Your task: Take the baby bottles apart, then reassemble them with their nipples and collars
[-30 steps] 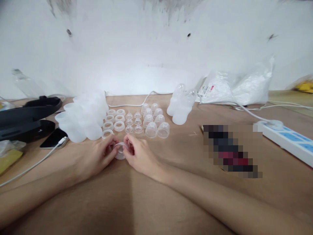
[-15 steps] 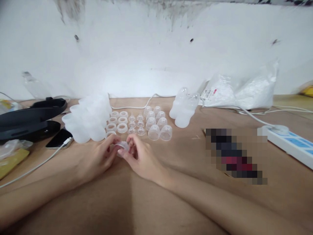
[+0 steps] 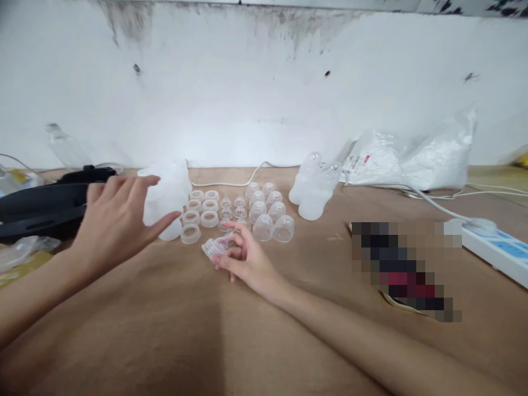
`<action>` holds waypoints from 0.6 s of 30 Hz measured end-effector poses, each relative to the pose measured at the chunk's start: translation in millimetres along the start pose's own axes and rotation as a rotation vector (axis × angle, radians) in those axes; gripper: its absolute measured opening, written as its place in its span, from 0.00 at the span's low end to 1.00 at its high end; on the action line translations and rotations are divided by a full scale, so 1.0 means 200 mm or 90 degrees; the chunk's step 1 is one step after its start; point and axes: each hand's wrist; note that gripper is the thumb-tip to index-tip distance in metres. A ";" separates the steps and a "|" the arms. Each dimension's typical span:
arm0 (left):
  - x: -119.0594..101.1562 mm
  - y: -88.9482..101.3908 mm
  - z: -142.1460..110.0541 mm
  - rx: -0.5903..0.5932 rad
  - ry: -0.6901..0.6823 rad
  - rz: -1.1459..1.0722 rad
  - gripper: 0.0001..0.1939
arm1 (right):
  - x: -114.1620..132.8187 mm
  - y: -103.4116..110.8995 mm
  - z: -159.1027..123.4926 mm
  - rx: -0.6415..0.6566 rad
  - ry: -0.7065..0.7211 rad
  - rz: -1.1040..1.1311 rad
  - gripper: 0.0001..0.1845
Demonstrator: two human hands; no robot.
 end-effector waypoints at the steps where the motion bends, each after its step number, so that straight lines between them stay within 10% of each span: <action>1: 0.03 -0.01 0.01 0.016 0.026 0.008 0.28 | 0.00 0.00 0.00 -0.001 -0.001 -0.004 0.31; 10: 0.04 0.07 0.00 0.070 0.041 0.043 0.28 | 0.01 0.00 0.00 0.002 0.015 0.001 0.29; 18: -0.11 0.06 -0.08 0.035 -0.060 -0.225 0.23 | 0.01 0.06 -0.03 -0.020 0.080 0.009 0.25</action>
Point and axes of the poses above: each hand's wrist, its own z-axis towards the middle knuckle, its own y-axis out of the back of the hand, x = y × z, and after that the axes turned 5 degrees about x, right-handed
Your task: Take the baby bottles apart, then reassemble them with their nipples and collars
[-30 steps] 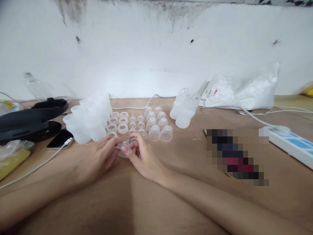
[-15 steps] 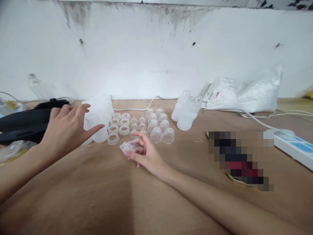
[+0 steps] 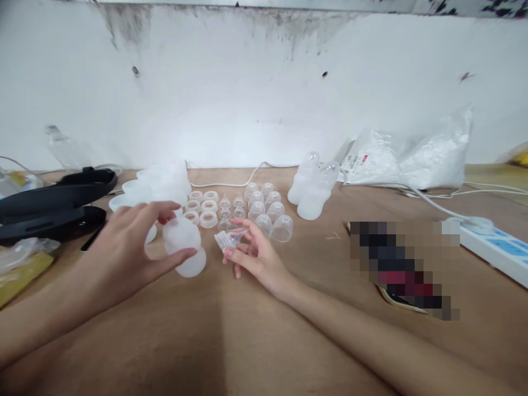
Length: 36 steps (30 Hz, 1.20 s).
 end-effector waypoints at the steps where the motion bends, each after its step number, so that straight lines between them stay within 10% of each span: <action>1: -0.01 -0.03 -0.01 0.010 -0.002 -0.047 0.23 | 0.00 0.01 0.00 -0.002 0.002 0.001 0.25; 11: 0.00 -0.23 -0.07 0.221 0.080 -0.446 0.14 | 0.03 0.02 0.00 0.010 0.002 0.059 0.20; 19: 0.09 -0.25 -0.06 0.269 0.159 -0.764 0.26 | 0.03 0.07 0.00 -0.025 -0.028 0.150 0.16; 36: 0.09 -0.26 -0.05 0.288 0.117 -0.720 0.20 | 0.02 0.06 0.00 -0.001 -0.040 0.194 0.14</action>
Point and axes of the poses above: each hand's wrist, its own z-axis towards the middle knuckle, its own y-axis out of the back of the hand, x = y × z, and after that the axes turned 5 degrees about x, right-handed
